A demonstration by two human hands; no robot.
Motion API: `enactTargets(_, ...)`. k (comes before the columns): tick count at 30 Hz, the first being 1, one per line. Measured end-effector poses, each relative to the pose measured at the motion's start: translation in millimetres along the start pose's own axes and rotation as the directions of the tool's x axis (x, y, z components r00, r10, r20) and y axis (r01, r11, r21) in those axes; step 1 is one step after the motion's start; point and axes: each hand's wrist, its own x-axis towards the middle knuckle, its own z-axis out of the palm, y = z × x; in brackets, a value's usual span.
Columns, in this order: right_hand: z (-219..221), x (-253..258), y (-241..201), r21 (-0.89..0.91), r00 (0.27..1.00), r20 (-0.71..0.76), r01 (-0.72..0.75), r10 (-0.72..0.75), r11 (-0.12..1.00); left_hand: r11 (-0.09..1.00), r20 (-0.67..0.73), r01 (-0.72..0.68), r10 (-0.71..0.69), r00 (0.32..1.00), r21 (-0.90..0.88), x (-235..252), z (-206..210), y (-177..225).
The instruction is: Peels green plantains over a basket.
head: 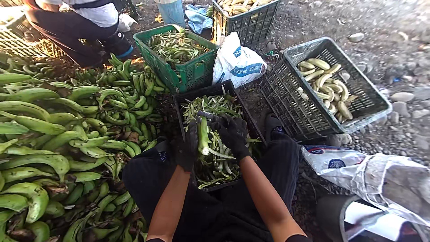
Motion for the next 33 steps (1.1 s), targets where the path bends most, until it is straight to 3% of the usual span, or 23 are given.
enactTargets(5, -13, 32, 23, 0.086, 0.989, -0.029, -0.145, 0.148, 0.986, 0.989, 0.114, 0.077, -0.092, 0.989, 0.125, -22, 0, 1)
enactTargets(9, -28, 8, 28, 0.182, 0.997, 0.071, -0.04, 0.027, 0.983, 1.0, -0.019, 0.007, -0.006, 1.0, 0.023, -11, -6, 9)
enactTargets(11, -16, -9, 17, 0.15, 0.988, 0.152, -0.025, 0.002, 0.988, 0.988, -0.13, -0.139, 0.146, 0.981, 0.067, -3, -7, 6)
enactTargets(14, 5, -40, 10, 0.035, 0.96, 0.279, -0.015, 0.005, 0.999, 0.891, -0.336, -0.338, 0.433, 0.836, 0.304, -1, -5, -1)
enactTargets(17, 15, -74, 14, 0.005, 0.971, 0.237, 0.01, -0.011, 1.0, 0.861, -0.467, -0.363, 0.501, 0.729, 0.357, 3, -8, -6)
enactTargets(19, 14, -72, 15, 0.018, 0.986, 0.167, 0.026, -0.029, 0.999, 0.898, -0.413, -0.329, 0.428, 0.804, 0.291, -1, -3, -1)
enactTargets(21, 10, -53, 13, 0.007, 0.986, 0.166, -0.006, 0.005, 1.0, 0.931, -0.153, -0.231, 0.281, 0.947, 0.282, -10, 0, 1)
enactTargets(22, 9, -39, 12, -0.009, 0.986, 0.167, -0.03, 0.032, 0.999, 0.928, -0.027, -0.169, 0.189, 0.982, 0.331, -11, -1, 0)
enactTargets(25, 1, -7, 15, -0.016, 0.985, 0.166, -0.049, 0.051, 0.999, 0.863, 0.134, -0.071, 0.004, 0.991, 0.499, -21, 6, 3)
enactTargets(26, -2, -5, 16, 0.001, 0.987, 0.157, -0.04, 0.04, 0.999, 0.881, 0.088, -0.093, 0.059, 0.994, 0.463, -22, 9, 0)
enactTargets(28, -5, -12, 13, 0.033, 0.988, 0.152, -0.023, 0.018, 0.999, 0.926, -0.187, -0.179, 0.251, 0.95, 0.331, -13, 13, -2)
enactTargets(31, 5, -48, 7, -0.014, 0.988, 0.157, 0.005, -0.003, 1.0, 0.925, -0.572, -0.372, 0.347, 0.743, 0.078, 10, 4, -8)
enactTargets(32, 11, -58, 6, -0.019, 0.991, 0.132, 0.035, -0.032, 0.999, 0.894, -0.632, -0.447, 0.355, 0.689, 0.014, 15, 0, -8)
enactTargets(33, 15, -63, 6, -0.004, 0.992, 0.111, 0.056, -0.056, 0.998, 0.871, -0.635, -0.491, 0.366, 0.68, -0.024, 16, -5, -10)
